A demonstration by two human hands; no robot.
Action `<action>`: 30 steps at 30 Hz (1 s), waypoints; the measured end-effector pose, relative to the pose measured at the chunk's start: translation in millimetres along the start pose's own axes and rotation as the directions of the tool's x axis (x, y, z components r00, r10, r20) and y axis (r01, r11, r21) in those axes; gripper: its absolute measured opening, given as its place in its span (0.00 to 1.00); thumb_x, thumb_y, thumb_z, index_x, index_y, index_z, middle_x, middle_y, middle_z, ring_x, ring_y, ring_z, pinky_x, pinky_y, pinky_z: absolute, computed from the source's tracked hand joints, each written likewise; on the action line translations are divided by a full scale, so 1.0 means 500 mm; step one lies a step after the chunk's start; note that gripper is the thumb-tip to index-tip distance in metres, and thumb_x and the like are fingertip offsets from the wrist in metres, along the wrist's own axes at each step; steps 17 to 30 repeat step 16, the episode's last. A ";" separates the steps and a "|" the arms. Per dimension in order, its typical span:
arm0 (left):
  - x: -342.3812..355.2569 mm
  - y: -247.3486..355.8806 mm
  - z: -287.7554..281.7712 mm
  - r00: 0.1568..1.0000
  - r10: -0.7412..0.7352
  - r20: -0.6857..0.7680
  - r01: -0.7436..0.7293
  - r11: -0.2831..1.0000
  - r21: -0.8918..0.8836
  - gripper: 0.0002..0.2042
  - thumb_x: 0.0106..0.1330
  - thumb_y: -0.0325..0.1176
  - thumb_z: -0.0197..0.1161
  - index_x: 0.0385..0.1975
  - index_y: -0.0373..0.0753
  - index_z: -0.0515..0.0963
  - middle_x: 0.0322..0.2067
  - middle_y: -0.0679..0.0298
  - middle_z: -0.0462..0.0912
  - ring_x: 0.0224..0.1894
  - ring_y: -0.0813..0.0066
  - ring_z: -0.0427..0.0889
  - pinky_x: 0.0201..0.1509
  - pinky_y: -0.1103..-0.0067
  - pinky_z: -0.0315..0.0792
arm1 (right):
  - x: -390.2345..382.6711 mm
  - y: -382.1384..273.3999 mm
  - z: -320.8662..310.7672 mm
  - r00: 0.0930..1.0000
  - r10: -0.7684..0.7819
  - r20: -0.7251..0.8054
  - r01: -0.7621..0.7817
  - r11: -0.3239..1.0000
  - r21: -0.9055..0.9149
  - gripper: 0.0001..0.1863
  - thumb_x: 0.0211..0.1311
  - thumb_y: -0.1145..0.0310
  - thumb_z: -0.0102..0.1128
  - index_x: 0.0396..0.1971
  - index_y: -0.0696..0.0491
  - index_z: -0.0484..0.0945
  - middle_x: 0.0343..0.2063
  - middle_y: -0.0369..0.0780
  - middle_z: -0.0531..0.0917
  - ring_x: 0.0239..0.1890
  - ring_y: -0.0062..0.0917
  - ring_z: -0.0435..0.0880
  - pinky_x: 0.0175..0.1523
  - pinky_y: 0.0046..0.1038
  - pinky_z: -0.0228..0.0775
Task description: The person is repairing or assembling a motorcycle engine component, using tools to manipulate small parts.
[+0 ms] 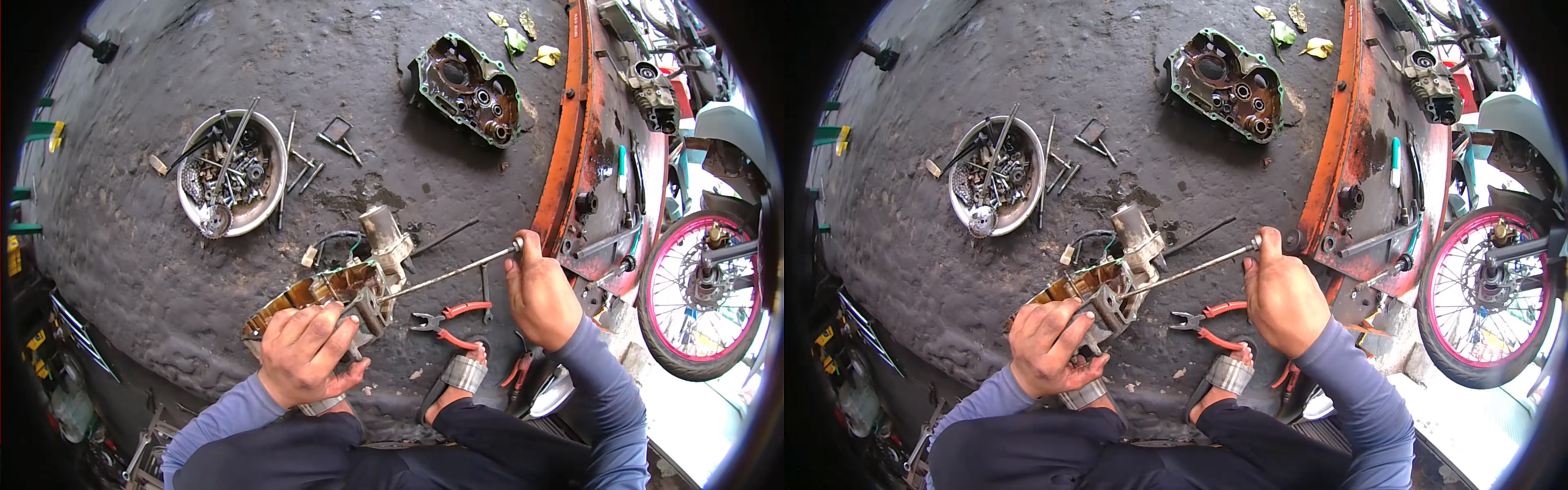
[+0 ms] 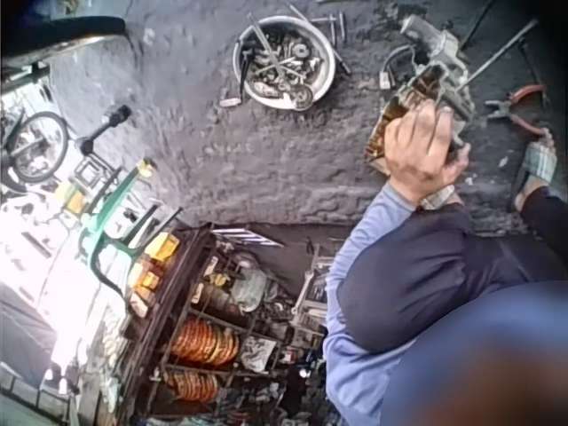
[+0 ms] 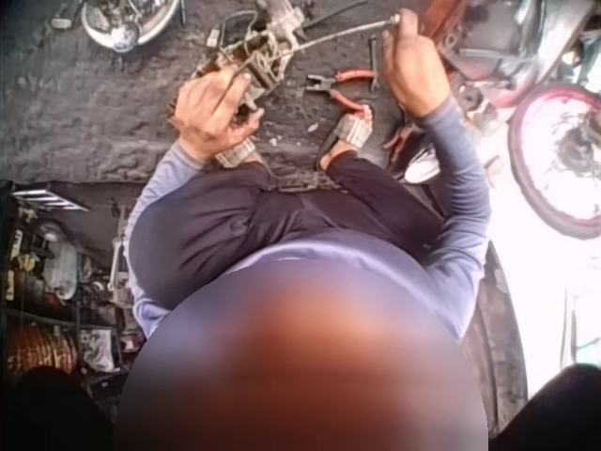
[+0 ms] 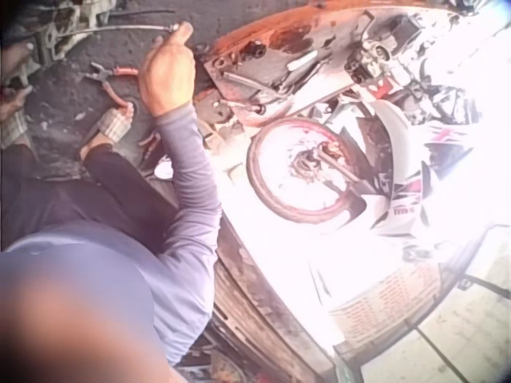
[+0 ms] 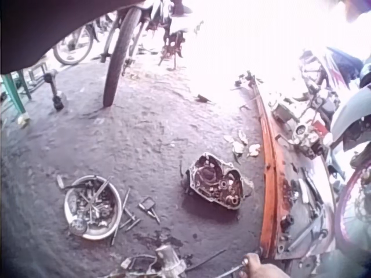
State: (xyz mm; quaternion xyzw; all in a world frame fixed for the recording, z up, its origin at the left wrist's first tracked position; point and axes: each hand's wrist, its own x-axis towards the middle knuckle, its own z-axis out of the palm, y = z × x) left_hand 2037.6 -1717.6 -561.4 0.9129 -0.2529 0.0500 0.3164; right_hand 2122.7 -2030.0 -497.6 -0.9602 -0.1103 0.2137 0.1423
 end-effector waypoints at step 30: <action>0.003 0.003 0.005 1.000 -0.004 0.012 0.004 1.000 0.017 0.20 0.55 0.48 0.66 0.42 0.40 0.81 0.43 0.59 0.82 0.40 0.65 0.81 0.42 0.70 0.71 | 0.115 -0.037 -0.125 0.567 0.408 0.715 -0.602 0.798 0.023 0.10 0.68 0.66 0.51 0.41 0.49 0.61 0.20 0.38 0.72 0.15 0.22 0.73 0.14 0.27 0.65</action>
